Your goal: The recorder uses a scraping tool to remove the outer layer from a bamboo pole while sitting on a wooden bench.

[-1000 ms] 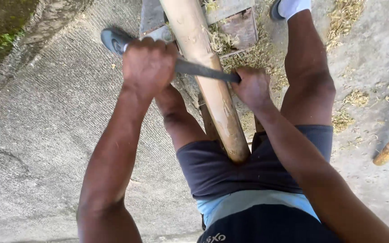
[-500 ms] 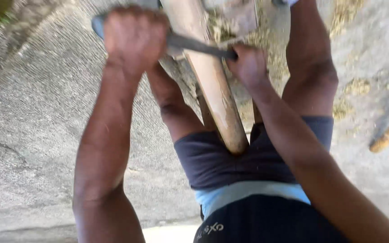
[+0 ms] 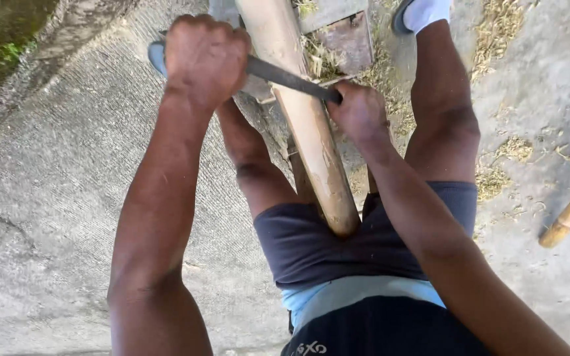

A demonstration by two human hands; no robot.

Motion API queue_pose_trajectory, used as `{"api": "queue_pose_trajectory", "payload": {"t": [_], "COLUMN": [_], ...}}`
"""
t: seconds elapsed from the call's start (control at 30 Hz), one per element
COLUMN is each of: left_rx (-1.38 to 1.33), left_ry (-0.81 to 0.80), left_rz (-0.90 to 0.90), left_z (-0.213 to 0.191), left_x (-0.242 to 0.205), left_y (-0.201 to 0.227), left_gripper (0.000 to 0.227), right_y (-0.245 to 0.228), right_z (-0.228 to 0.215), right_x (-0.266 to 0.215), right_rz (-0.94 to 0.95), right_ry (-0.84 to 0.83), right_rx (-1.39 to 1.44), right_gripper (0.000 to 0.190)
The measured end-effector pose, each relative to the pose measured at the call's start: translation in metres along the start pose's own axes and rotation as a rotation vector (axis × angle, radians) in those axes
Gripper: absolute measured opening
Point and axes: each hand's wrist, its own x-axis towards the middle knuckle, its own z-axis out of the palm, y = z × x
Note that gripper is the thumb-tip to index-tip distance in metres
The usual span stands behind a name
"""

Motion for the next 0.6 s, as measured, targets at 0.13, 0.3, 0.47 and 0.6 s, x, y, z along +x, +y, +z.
{"api": "queue_pose_trajectory", "payload": {"t": [0.13,0.3,0.47,0.6], "left_rx": [-0.012,-0.069,0.023,-0.049], "left_ry": [-0.199,-0.026,-0.236,-0.189], "left_rz": [0.035,-0.041,0.069,0.001], "left_z": [0.008,-0.001,0.0,0.004], "left_x": [0.004,0.006,0.007,0.015], "left_y": [0.006,0.003,0.015,0.01], "left_gripper": [0.015,0.009,0.016,0.012], "right_y": [0.018,0.0,0.035,0.011], "right_z": [0.015,0.002,0.03,0.01], "right_x": [0.009,-0.001,-0.01,0.003], "right_rz": [-0.077,-0.128,-0.058,-0.096], "right_ry": [0.115,0.122,0.048,0.041], "right_rx": [-0.07,0.047,-0.07,0.014], "right_gripper": [0.014,0.016,0.014,0.013]}}
